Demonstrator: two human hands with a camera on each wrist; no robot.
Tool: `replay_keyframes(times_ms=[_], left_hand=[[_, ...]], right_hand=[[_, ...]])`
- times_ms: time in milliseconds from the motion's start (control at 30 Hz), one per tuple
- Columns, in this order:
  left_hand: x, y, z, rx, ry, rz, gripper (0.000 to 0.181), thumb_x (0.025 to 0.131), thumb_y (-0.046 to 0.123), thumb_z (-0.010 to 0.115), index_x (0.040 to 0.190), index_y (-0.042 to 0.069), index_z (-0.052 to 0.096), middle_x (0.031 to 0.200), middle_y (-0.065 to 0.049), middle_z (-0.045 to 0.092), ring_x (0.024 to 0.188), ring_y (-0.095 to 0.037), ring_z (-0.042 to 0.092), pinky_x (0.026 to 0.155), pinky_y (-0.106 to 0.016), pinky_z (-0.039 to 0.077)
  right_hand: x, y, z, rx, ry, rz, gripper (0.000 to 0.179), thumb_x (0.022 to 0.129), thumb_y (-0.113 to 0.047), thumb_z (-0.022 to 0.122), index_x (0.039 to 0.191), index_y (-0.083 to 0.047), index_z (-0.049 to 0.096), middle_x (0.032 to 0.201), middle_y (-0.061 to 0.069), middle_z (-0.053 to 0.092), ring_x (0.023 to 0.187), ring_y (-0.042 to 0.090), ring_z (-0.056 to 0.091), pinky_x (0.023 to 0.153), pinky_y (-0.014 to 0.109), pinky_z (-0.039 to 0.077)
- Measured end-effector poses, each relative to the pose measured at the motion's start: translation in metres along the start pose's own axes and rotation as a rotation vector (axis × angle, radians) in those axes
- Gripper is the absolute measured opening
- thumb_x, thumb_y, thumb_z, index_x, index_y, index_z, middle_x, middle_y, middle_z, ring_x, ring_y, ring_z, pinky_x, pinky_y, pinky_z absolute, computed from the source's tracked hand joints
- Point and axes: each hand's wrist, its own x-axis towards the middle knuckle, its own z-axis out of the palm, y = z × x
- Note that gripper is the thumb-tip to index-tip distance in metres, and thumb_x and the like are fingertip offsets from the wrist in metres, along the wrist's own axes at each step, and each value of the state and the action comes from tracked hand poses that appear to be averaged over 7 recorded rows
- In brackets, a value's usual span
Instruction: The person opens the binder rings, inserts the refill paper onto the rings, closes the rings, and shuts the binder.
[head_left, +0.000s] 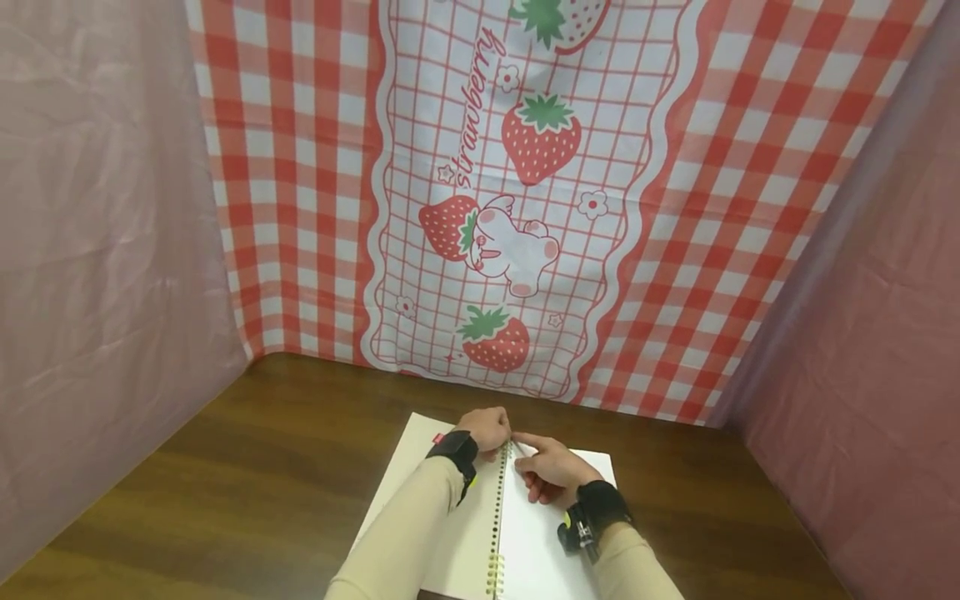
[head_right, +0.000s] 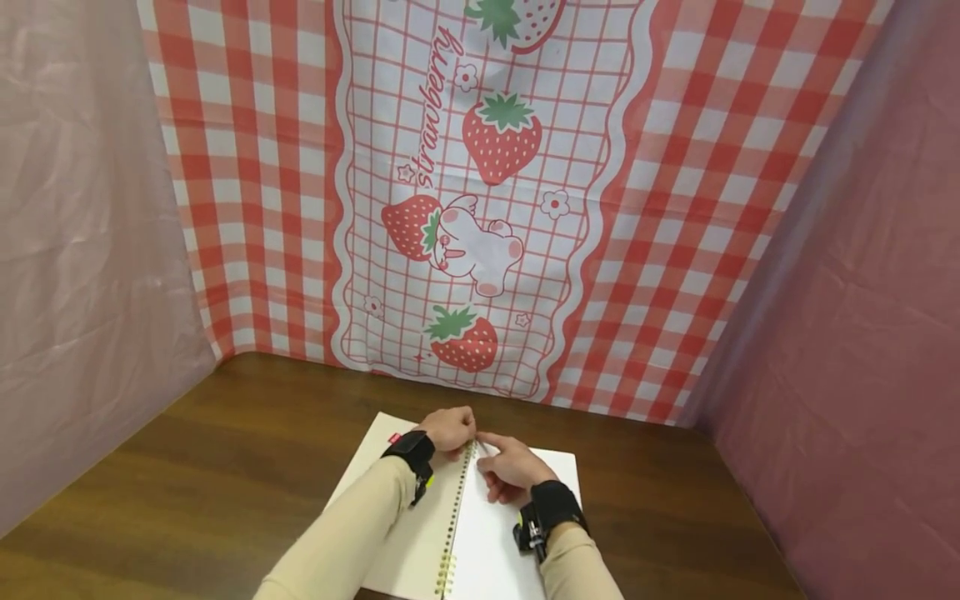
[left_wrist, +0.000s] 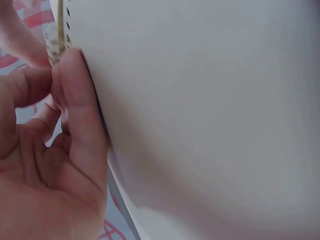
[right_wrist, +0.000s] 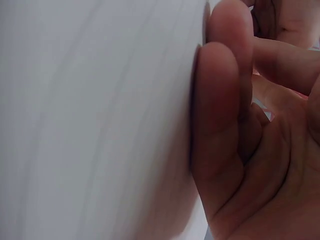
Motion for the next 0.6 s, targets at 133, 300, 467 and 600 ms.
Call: replay_keyframes(times_ms=[133, 300, 467, 600], left_hand=[[-0.0022, 0.0008, 0.0008, 0.004, 0.003, -0.009, 0.01, 0.099, 0.02, 0.055, 0.094, 0.014, 0.06, 0.06, 0.001, 0.053, 0.049, -0.012, 0.053, 0.048, -0.025, 0.038], [-0.0021, -0.0002, 0.0014, -0.032, 0.014, -0.035, 0.008, 0.098, 0.016, 0.055, 0.093, 0.012, 0.06, 0.059, 0.002, 0.052, 0.047, -0.01, 0.051, 0.047, -0.022, 0.04], [-0.0023, -0.0013, 0.0016, -0.122, 0.02, -0.043, 0.007, 0.097, 0.01, 0.054, 0.092, 0.009, 0.058, 0.063, 0.0, 0.054, 0.05, -0.01, 0.053, 0.046, -0.019, 0.046], [-0.0039, -0.0032, 0.0005, -0.173, 0.021, -0.045, 0.005, 0.093, 0.004, 0.058, 0.088, 0.007, 0.058, 0.065, -0.001, 0.057, 0.052, -0.01, 0.054, 0.047, -0.019, 0.047]], right_hand=[[0.0003, 0.0002, 0.0, -0.047, 0.002, -0.006, 0.063, 0.097, -0.012, 0.059, 0.157, -0.018, 0.039, 0.062, 0.0, 0.052, 0.045, 0.009, 0.054, 0.041, 0.022, 0.044], [-0.0007, -0.0001, -0.0012, -0.077, -0.009, -0.017, 0.06, 0.098, -0.013, 0.059, 0.154, -0.021, 0.041, 0.064, 0.0, 0.053, 0.046, 0.009, 0.055, 0.042, 0.022, 0.045], [0.0001, -0.0032, -0.0028, -0.08, -0.034, -0.011, 0.056, 0.099, -0.015, 0.058, 0.152, -0.023, 0.042, 0.064, 0.0, 0.052, 0.045, 0.01, 0.055, 0.041, 0.023, 0.045], [0.0026, -0.0033, -0.0049, -0.035, -0.073, -0.004, 0.051, 0.1, -0.015, 0.056, 0.149, -0.024, 0.044, 0.063, 0.001, 0.054, 0.043, 0.011, 0.057, 0.041, 0.023, 0.046]])
